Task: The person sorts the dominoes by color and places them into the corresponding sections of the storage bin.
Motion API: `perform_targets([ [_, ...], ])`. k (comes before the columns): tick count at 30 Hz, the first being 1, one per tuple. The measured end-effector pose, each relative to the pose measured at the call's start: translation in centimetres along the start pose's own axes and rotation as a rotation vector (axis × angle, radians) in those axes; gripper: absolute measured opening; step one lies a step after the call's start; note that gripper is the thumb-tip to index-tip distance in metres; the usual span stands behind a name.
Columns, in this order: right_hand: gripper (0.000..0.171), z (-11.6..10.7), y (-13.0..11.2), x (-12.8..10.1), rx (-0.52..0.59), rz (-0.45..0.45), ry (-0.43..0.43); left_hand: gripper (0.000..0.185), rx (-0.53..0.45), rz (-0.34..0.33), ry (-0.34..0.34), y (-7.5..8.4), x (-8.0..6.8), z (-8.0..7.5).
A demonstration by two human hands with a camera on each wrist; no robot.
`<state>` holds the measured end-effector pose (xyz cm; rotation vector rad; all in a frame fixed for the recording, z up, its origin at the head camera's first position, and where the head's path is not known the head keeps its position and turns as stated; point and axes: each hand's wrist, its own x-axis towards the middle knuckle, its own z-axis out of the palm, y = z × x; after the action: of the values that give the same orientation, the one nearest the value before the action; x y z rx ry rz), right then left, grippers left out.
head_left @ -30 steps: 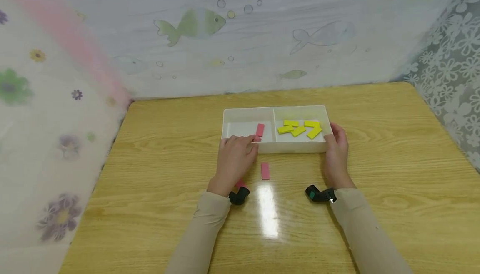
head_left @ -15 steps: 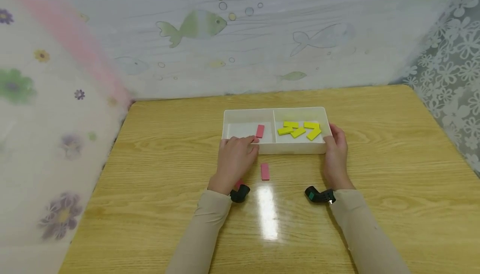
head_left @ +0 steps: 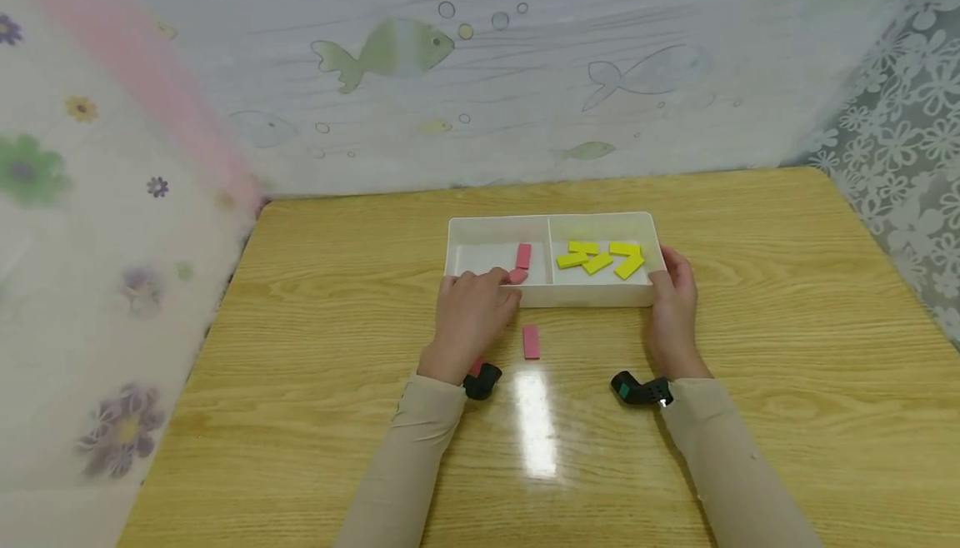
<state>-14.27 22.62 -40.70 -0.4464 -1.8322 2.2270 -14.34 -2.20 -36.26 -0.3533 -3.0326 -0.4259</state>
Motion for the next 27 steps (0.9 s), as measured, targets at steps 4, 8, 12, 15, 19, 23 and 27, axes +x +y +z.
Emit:
perform_targets([
  [4, 0.041, 0.05, -0.06, 0.0, -0.004, -0.001, 0.001, 0.029, 0.011, 0.015, -0.001, 0.03, -0.02, -0.02],
  [8, 0.041, 0.07, -0.13, -0.02, 0.003, -0.004, 0.002, 0.031, 0.004, 0.026, 0.007, -0.01, -0.03, 0.04],
  [12, 0.042, 0.08, -0.12, -0.05, 0.003, -0.004, 0.0, 0.03, -0.008, 0.033, 0.016, -0.11, -0.04, 0.15],
  [15, 0.042, 0.06, -0.14, -0.09, 0.0, -0.006, -0.001, 0.031, -0.014, 0.033, 0.01, -0.14, -0.05, 0.22],
  [19, 0.042, 0.05, -0.15, -0.09, -0.007, 0.0, -0.002, 0.032, 0.003, 0.03, -0.008, -0.17, -0.09, 0.28],
  [23, 0.042, 0.06, -0.16, -0.05, -0.009, 0.003, 0.0, 0.036, 0.028, 0.047, -0.019, -0.29, -0.19, 0.37],
  [27, 0.042, 0.06, -0.09, -0.06, -0.01, 0.005, 0.006, 0.037, -0.036, 0.106, -0.038, -0.79, -0.26, 0.32],
])
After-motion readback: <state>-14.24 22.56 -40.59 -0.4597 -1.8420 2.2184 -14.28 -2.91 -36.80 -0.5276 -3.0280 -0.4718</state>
